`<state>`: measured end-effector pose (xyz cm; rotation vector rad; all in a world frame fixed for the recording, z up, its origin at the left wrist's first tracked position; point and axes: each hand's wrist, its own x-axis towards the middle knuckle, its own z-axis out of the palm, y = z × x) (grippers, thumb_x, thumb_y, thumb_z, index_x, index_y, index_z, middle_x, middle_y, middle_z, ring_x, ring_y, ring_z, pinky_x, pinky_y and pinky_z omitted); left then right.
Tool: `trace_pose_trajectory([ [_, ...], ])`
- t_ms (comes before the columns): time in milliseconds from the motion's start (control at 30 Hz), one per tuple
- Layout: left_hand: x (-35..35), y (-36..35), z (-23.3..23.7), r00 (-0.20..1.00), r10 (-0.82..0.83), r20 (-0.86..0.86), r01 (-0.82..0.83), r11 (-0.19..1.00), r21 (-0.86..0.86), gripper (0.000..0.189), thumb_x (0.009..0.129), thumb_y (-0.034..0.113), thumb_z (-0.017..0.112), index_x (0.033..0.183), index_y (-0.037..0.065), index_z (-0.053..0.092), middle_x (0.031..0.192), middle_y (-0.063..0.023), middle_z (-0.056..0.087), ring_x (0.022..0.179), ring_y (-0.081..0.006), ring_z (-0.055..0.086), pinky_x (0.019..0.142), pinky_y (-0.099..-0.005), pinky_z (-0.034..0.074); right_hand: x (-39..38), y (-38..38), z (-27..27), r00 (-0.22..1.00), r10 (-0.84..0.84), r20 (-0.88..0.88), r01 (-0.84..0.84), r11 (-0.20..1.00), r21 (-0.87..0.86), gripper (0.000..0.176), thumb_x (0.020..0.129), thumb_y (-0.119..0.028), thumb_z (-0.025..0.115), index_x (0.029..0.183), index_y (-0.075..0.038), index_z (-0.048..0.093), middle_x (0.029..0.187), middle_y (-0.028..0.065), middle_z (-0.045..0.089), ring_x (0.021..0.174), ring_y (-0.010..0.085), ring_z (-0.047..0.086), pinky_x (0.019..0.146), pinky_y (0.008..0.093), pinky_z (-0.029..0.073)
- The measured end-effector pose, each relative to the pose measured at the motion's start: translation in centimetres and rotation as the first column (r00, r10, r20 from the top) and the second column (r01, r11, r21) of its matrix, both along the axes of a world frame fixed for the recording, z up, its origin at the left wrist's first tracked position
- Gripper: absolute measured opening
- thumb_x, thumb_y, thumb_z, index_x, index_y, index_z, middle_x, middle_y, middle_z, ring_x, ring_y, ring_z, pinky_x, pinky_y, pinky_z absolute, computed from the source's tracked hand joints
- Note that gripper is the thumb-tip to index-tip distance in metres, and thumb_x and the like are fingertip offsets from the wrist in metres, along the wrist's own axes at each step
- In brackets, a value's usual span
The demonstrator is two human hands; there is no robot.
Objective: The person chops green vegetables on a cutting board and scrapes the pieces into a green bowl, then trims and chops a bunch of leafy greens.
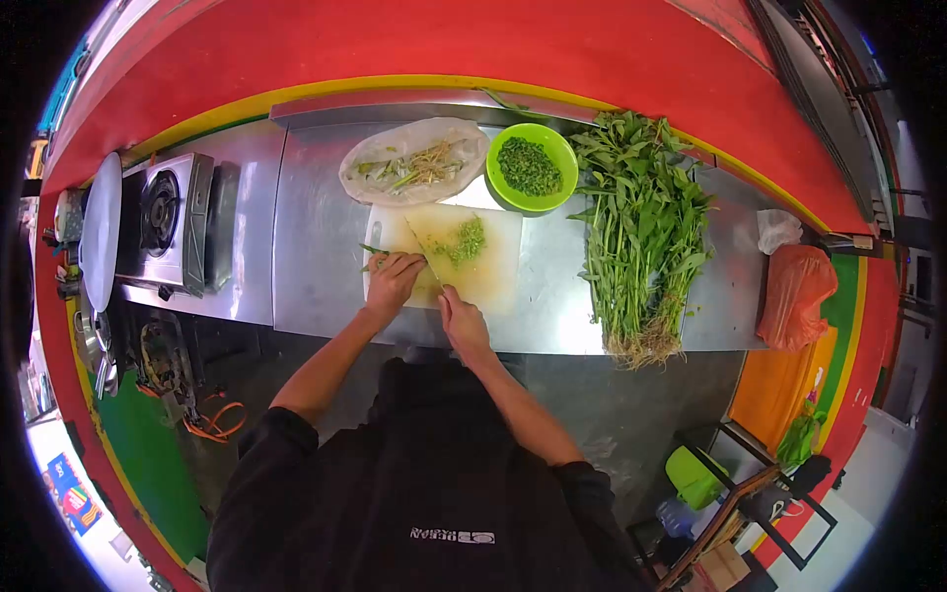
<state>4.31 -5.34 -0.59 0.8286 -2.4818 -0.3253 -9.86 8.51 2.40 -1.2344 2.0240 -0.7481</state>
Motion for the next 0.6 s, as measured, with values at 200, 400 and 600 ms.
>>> trace_pose_trajectory([
  [200, 0.2, 0.3, -0.4, 1.000, 0.006, -0.001, -0.006, 1.000, -0.006, 0.023, 0.083, 0.009, 0.069, 0.104, 0.015, 0.074, 0.112, 0.0064, 0.071, 0.104, -0.0117, 0.065, 0.095, -0.0413, 0.035, 0.2, 2.2, 0.3, 1.000, 0.011, 0.017, -0.011, 1.000, -0.010, 0.023, 0.105, -0.025, 0.053, 0.119, -0.007, 0.056, 0.071, 0.0258, 0.066, 0.067, 0.0477, 0.066, 0.058, 0.0578, 0.051],
  [400, 0.4, 0.1, -0.5, 1.000, -0.011, -0.005, 0.011, 0.999, -0.034, 0.026, 0.081, 0.008, 0.069, 0.105, 0.015, 0.075, 0.116, 0.0077, 0.071, 0.104, -0.0102, 0.064, 0.096, -0.0405, 0.035, 0.1, 2.3, -0.3, 1.000, 0.017, -0.006, -0.017, 1.000, -0.010, 0.026, 0.104, -0.024, 0.056, 0.122, -0.005, 0.058, 0.073, 0.0266, 0.066, 0.069, 0.0487, 0.066, 0.060, 0.0569, 0.050],
  [600, 0.2, 0.1, -0.1, 0.999, -0.013, 0.029, 0.014, 1.000, -0.026, 0.028, 0.080, 0.007, 0.068, 0.105, 0.016, 0.076, 0.114, 0.0075, 0.071, 0.104, -0.0101, 0.064, 0.096, -0.0409, 0.035, -0.4, -0.3, 0.1, 0.998, 0.054, -0.037, -0.051, 0.996, 0.077, 0.024, 0.104, -0.024, 0.056, 0.121, -0.008, 0.058, 0.073, 0.0267, 0.066, 0.070, 0.0483, 0.066, 0.061, 0.0576, 0.051],
])
